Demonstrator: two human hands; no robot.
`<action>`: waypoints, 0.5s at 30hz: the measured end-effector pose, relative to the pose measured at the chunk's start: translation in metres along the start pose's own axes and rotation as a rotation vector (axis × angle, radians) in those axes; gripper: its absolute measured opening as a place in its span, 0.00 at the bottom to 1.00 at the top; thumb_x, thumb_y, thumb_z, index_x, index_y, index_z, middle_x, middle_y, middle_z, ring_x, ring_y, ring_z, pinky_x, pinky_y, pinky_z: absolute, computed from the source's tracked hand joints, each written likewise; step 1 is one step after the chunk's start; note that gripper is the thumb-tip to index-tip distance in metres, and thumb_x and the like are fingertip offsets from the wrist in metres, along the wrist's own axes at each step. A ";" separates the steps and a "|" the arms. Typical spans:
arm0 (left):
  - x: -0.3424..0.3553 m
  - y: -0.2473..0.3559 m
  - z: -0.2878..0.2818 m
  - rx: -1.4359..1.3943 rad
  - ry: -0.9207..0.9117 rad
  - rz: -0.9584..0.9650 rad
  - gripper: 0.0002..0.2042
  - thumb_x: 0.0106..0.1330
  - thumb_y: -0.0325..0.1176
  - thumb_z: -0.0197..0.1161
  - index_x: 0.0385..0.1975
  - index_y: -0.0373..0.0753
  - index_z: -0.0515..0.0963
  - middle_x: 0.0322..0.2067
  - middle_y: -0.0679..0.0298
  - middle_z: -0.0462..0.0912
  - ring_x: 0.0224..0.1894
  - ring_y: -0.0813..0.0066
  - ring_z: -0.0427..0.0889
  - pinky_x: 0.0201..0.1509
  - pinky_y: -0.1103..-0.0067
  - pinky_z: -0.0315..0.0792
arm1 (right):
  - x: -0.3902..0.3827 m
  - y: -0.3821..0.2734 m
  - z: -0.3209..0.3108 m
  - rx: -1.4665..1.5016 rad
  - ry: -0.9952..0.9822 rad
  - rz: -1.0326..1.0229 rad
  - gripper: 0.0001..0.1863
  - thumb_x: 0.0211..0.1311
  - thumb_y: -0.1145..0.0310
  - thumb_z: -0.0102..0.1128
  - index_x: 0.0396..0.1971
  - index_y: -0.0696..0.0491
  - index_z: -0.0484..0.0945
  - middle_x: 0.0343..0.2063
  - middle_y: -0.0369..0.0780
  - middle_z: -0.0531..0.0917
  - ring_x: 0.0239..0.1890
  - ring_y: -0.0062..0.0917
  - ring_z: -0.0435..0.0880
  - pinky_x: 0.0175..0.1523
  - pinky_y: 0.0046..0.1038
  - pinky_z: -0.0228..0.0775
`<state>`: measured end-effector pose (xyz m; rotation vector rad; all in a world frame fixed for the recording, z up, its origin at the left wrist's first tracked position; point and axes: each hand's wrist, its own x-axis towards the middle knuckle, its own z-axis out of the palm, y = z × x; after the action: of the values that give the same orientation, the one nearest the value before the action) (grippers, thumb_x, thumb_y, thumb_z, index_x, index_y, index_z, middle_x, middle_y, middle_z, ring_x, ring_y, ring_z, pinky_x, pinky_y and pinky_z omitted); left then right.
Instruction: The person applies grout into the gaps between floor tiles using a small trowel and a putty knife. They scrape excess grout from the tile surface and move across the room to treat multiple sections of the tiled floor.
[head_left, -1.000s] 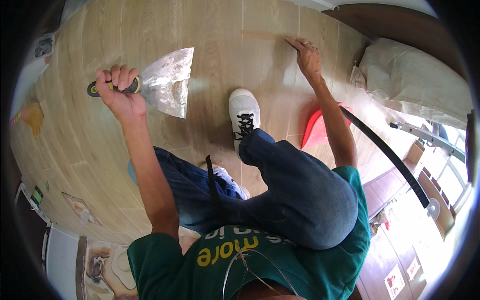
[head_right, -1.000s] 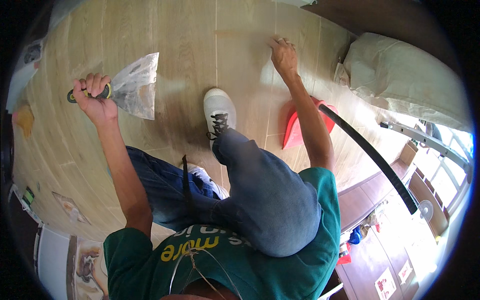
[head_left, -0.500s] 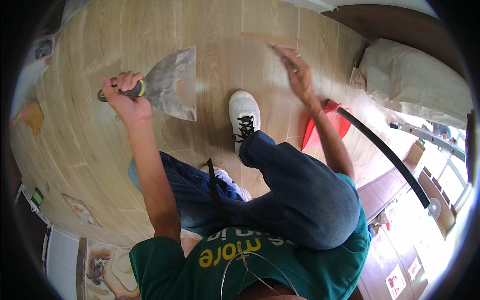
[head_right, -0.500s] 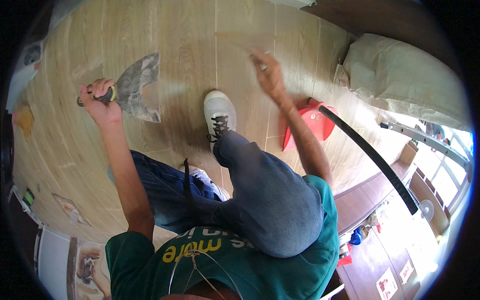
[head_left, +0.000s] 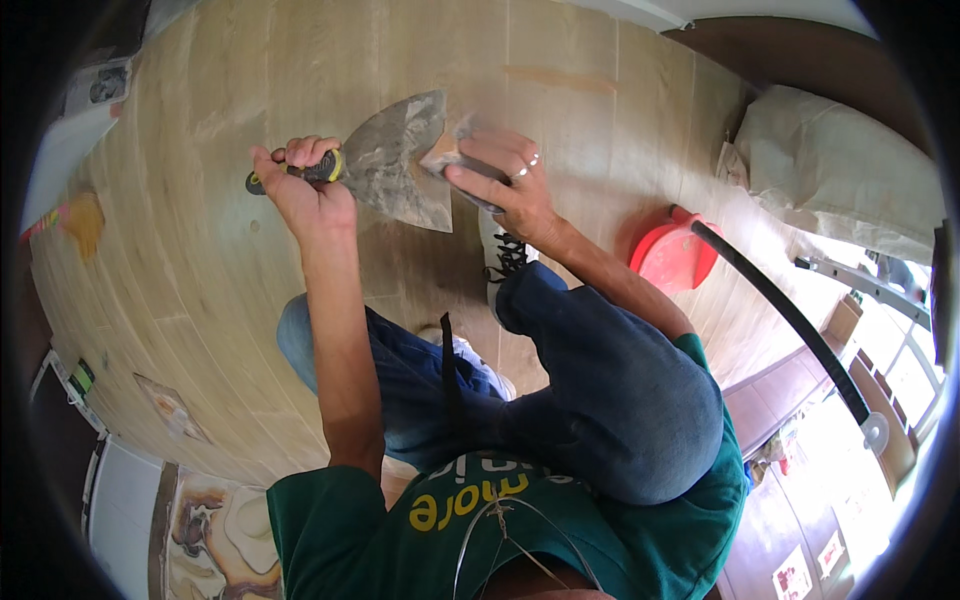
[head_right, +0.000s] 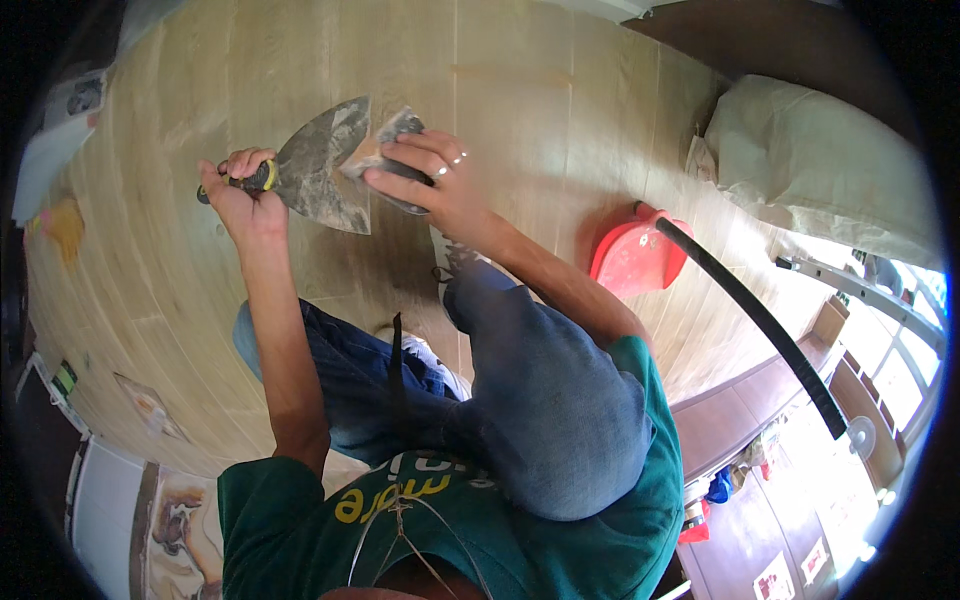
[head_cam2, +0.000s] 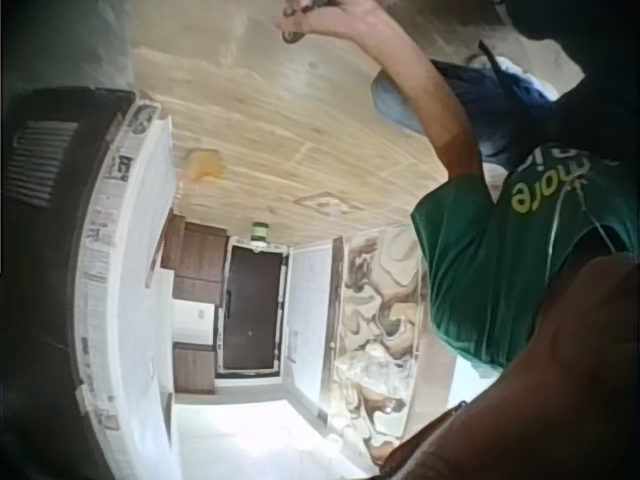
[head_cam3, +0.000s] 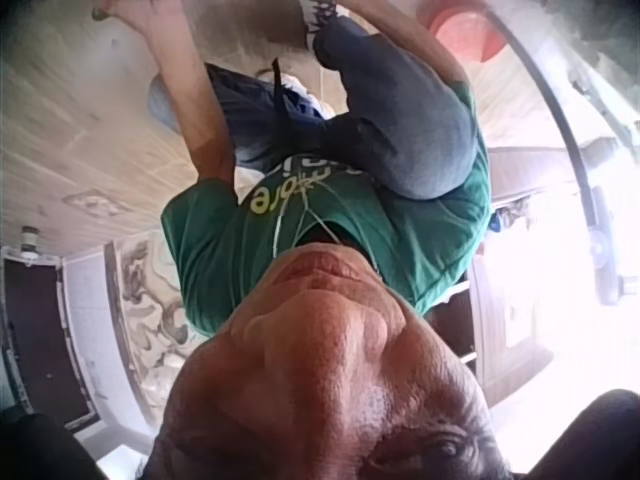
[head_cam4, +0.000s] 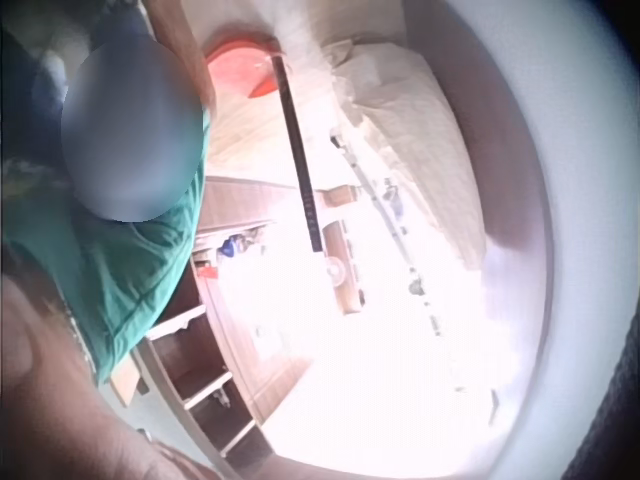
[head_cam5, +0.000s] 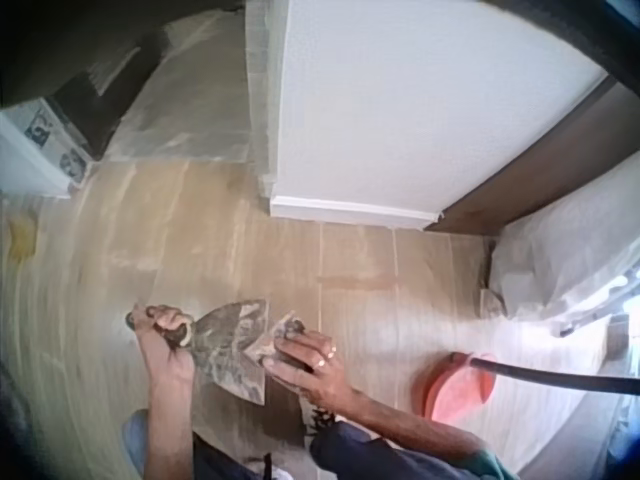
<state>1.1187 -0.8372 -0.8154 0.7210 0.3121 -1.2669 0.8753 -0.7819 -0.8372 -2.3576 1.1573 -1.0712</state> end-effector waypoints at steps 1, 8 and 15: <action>0.002 0.006 -0.002 -0.100 -0.032 -0.059 0.15 0.73 0.43 0.52 0.26 0.43 0.62 0.20 0.67 0.62 0.22 0.78 0.64 0.29 0.81 0.64 | -0.008 0.005 -0.003 -0.036 -0.045 0.027 0.29 0.48 0.77 0.61 0.52 0.38 0.79 0.50 0.37 0.78 0.52 0.35 0.75 0.56 0.36 0.68; 0.002 0.046 0.009 -0.150 -0.218 -0.023 0.15 0.71 0.42 0.55 0.25 0.43 0.64 0.19 0.68 0.62 0.22 0.79 0.64 0.29 0.82 0.63 | -0.077 0.155 -0.060 -0.597 -0.160 0.728 0.23 0.63 0.77 0.47 0.57 0.45 0.74 0.46 0.43 0.81 0.46 0.42 0.80 0.50 0.42 0.71; 0.008 0.028 0.001 -0.129 -0.208 -0.124 0.14 0.69 0.41 0.57 0.24 0.43 0.64 0.19 0.69 0.62 0.22 0.80 0.63 0.29 0.82 0.62 | -0.099 0.220 -0.016 -1.014 -0.343 0.721 0.19 0.61 0.71 0.52 0.53 0.49 0.75 0.45 0.46 0.80 0.47 0.42 0.80 0.49 0.39 0.75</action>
<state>1.1475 -0.8404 -0.8108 0.4610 0.2680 -1.4135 0.7035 -0.8422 -0.9959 -2.1565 2.4805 0.2466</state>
